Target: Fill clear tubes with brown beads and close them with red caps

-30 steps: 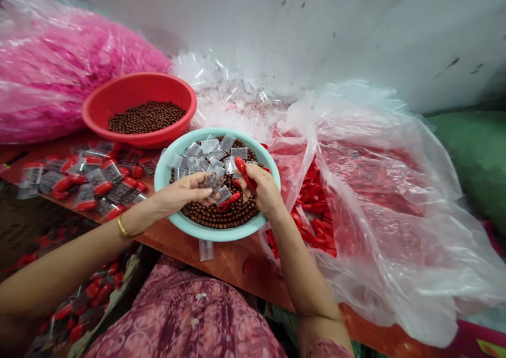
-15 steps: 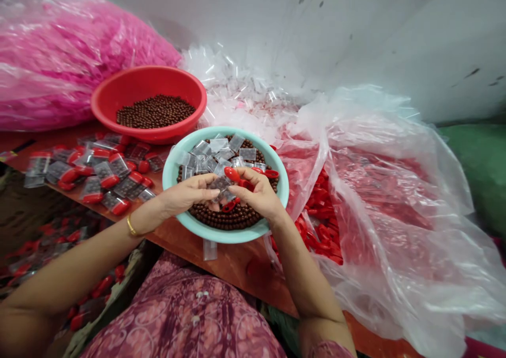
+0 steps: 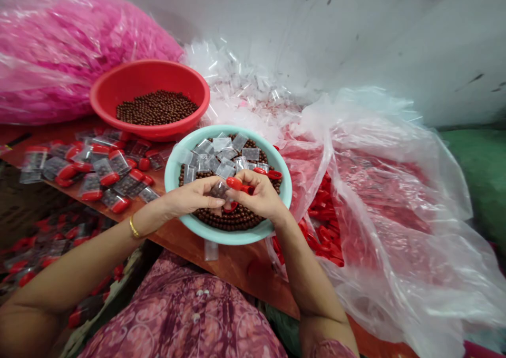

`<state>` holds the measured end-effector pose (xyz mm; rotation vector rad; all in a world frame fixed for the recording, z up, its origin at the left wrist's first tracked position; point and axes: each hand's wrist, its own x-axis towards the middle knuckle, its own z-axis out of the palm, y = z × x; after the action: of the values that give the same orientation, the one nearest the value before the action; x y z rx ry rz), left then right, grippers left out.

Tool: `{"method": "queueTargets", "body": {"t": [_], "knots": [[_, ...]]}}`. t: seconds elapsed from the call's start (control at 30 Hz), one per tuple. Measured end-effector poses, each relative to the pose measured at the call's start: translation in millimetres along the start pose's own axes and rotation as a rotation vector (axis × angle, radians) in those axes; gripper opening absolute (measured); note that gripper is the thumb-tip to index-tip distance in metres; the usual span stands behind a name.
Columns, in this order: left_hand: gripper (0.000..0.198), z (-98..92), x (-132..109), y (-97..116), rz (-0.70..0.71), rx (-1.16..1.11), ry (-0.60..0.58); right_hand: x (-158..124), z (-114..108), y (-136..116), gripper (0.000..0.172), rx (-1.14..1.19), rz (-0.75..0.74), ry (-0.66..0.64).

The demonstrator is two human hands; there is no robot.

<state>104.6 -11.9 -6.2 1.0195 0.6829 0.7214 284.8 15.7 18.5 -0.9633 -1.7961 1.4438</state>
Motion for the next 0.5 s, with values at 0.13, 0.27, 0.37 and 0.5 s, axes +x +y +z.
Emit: {"method": "queueTargets", "body": {"t": [0.13,0.27,0.37,0.5], "knots": [[0.031,0.7,1.5,-1.1,0.072,-0.002,0.092,1.6,-3.1,11.8,0.037,0.103,0.162,0.098],[0.024,2.5,2.6,-2.1,0.052,0.105,0.120,0.9,-5.5,19.0,0.035,0.306,0.293,0.102],[0.020,4.5,1.9,-0.5,0.031,0.129,0.140,-0.8,-5.8,17.3,0.030,0.379,0.288,0.092],[0.016,6.3,1.2,1.2,0.009,0.153,0.110,0.5,-4.4,14.4,0.029,0.361,0.275,0.156]]}}
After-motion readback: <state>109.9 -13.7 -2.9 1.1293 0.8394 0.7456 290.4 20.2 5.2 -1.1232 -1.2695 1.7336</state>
